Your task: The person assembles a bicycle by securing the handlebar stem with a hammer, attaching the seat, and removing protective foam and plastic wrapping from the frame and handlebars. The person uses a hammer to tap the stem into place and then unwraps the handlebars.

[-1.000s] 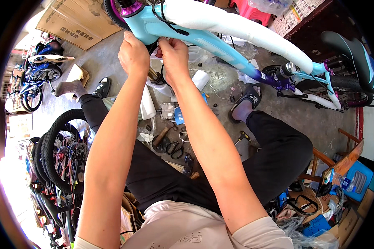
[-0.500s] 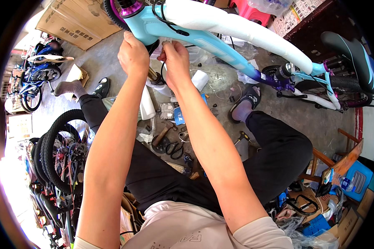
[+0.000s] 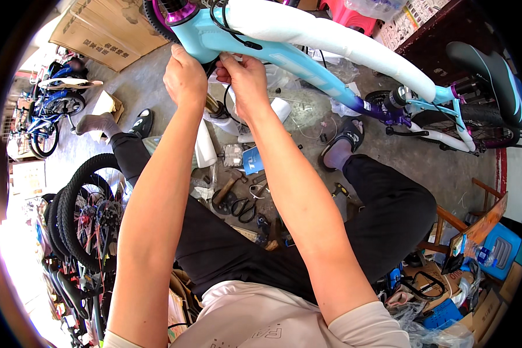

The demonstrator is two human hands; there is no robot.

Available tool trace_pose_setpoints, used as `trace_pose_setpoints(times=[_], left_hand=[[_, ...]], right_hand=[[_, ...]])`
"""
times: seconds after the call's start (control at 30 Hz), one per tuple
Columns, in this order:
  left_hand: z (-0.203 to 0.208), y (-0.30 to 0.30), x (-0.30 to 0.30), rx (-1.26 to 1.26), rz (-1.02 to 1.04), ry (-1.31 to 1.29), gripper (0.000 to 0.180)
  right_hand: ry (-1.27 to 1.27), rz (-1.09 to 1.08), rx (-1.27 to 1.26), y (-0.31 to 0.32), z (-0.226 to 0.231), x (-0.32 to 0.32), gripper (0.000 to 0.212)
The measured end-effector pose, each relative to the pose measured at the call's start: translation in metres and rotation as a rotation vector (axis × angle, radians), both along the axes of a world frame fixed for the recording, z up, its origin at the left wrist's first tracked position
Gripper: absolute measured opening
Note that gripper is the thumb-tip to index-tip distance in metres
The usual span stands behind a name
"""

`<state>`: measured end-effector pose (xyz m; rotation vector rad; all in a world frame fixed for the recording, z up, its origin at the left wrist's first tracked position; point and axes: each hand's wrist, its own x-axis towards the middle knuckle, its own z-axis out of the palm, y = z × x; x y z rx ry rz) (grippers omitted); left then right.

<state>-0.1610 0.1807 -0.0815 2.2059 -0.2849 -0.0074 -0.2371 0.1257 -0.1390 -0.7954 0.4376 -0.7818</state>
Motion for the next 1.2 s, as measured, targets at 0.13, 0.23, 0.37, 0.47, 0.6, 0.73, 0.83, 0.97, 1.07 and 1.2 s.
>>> trace_pose_setpoints(times=[0.13,0.23,0.37,0.47,0.6,0.73,0.83,0.97,1.07,1.2], left_hand=[[-0.001,0.000,-0.001,-0.002,0.002,-0.004,0.066],[-0.003,-0.001,-0.001,-0.025,0.019,-0.109,0.060],[-0.004,-0.002,-0.001,-0.021,0.028,-0.099,0.059],[-0.004,-0.002,0.000,-0.025,0.030,-0.086,0.059],[-0.003,-0.001,0.000,-0.010,0.021,-0.074,0.060],[0.000,-0.001,0.001,-0.004,0.000,-0.006,0.066],[0.001,-0.001,0.001,0.010,0.013,0.012,0.067],[0.001,0.000,0.001,0.009,0.008,0.021,0.066],[0.001,0.001,0.001,-0.003,0.003,0.023,0.066],[0.001,0.001,0.001,-0.021,0.000,0.031,0.065]], right_hand=[[-0.010,0.013,0.021,-0.001,-0.002,0.001,0.016],[-0.009,0.009,0.011,-0.003,-0.002,0.004,0.014],[-0.012,-0.021,-0.027,-0.003,-0.004,0.008,0.013],[0.006,-0.125,-0.144,0.000,-0.006,0.012,0.015],[0.094,-0.201,-0.239,0.000,-0.007,0.019,0.016],[0.128,-0.318,-0.130,-0.004,-0.006,0.022,0.012],[0.199,-0.317,-0.037,-0.004,-0.009,0.017,0.010],[0.158,-0.329,0.083,-0.009,-0.012,0.010,0.013],[-0.138,-0.258,0.107,-0.011,-0.013,0.006,0.020],[-0.130,-0.193,0.066,-0.008,-0.013,-0.004,0.028]])
